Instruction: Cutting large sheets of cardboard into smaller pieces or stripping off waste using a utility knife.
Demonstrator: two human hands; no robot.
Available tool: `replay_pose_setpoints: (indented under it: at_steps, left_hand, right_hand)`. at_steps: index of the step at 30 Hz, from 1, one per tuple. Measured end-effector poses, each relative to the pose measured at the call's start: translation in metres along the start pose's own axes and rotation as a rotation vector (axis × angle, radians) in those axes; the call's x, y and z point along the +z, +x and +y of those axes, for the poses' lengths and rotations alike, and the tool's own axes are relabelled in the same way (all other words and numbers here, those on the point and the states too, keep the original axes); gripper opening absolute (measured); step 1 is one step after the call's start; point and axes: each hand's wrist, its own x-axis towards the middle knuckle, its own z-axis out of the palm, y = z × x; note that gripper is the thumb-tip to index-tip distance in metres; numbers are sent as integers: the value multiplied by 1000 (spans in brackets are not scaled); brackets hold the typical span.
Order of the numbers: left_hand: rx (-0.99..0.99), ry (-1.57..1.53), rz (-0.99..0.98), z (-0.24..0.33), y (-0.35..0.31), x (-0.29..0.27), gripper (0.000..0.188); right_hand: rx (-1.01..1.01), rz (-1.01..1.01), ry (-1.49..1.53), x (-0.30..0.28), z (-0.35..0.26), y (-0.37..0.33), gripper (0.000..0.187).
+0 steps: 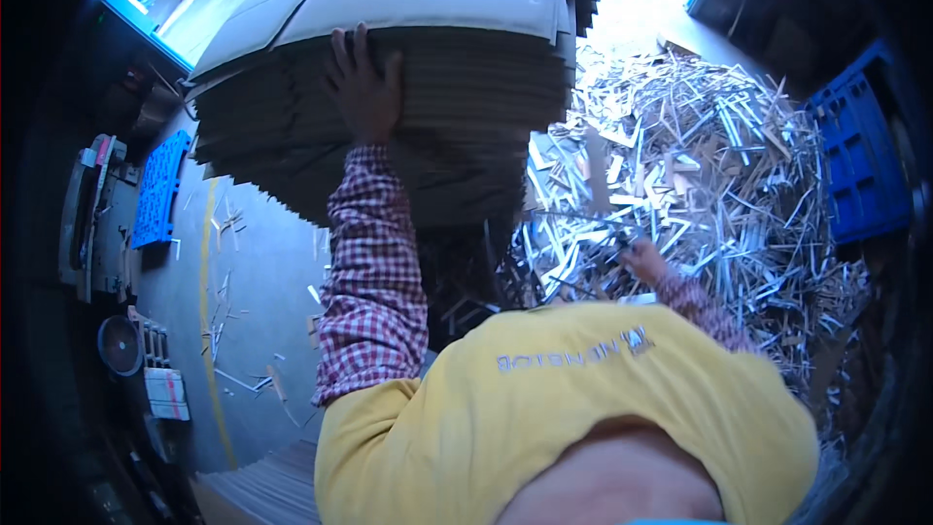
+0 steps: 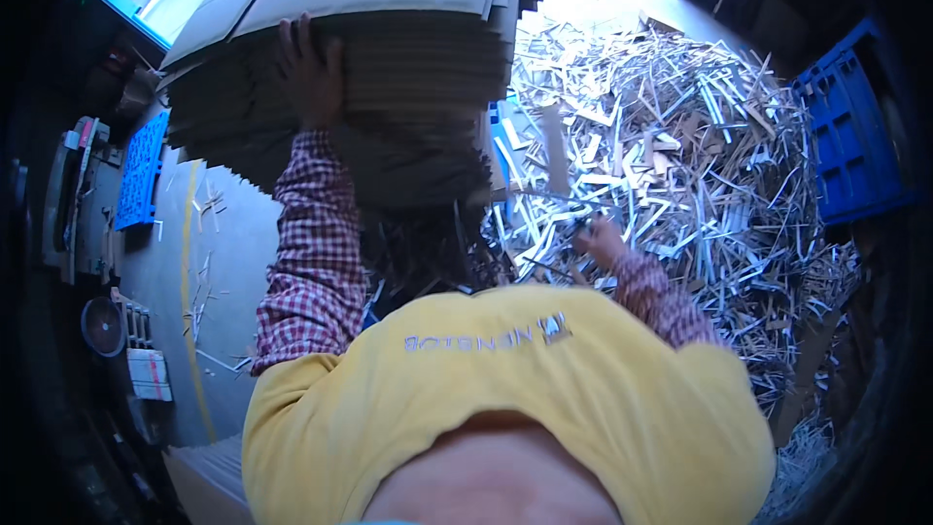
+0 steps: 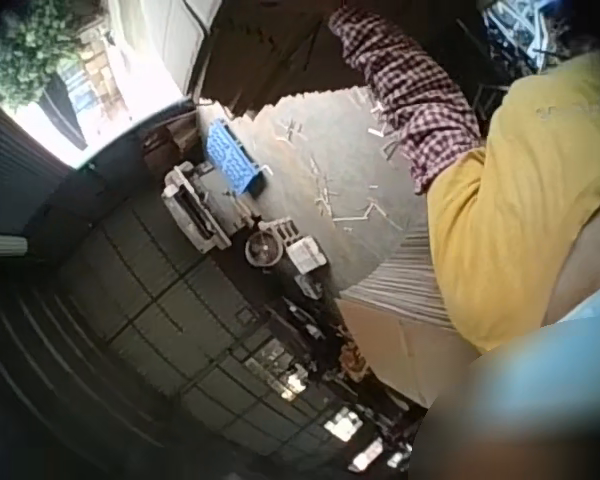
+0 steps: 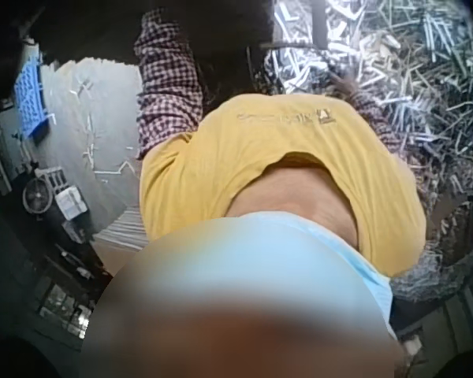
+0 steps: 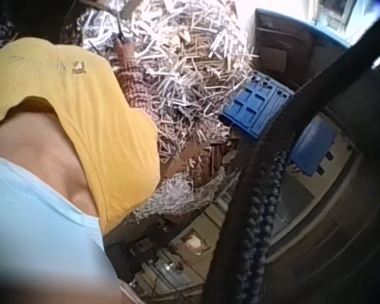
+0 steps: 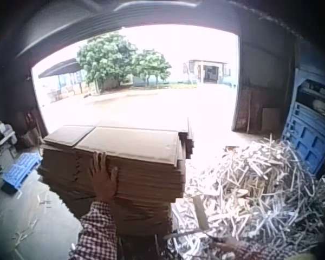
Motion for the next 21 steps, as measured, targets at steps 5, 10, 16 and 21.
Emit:
replay_pose_setpoints:
  at_steps: [5, 10, 16, 21]
  left_hand:
    - [43, -65, 11, -1, -12, -17, 57]
    - [81, -149, -3, 0, -24, -18, 54]
    - [252, -318, -2, 37, -56, -26, 49]
    - [232, -89, -38, 41, -52, -15, 48]
  right_hand:
    - [1071, -941, 1203, -82, -63, 28, 29]
    - [1068, -545, 1255, -93, -63, 125, 35]
    - [1081, -422, 1245, -86, -54, 181, 34]
    - [996, -287, 1253, -64, -79, 180, 33]
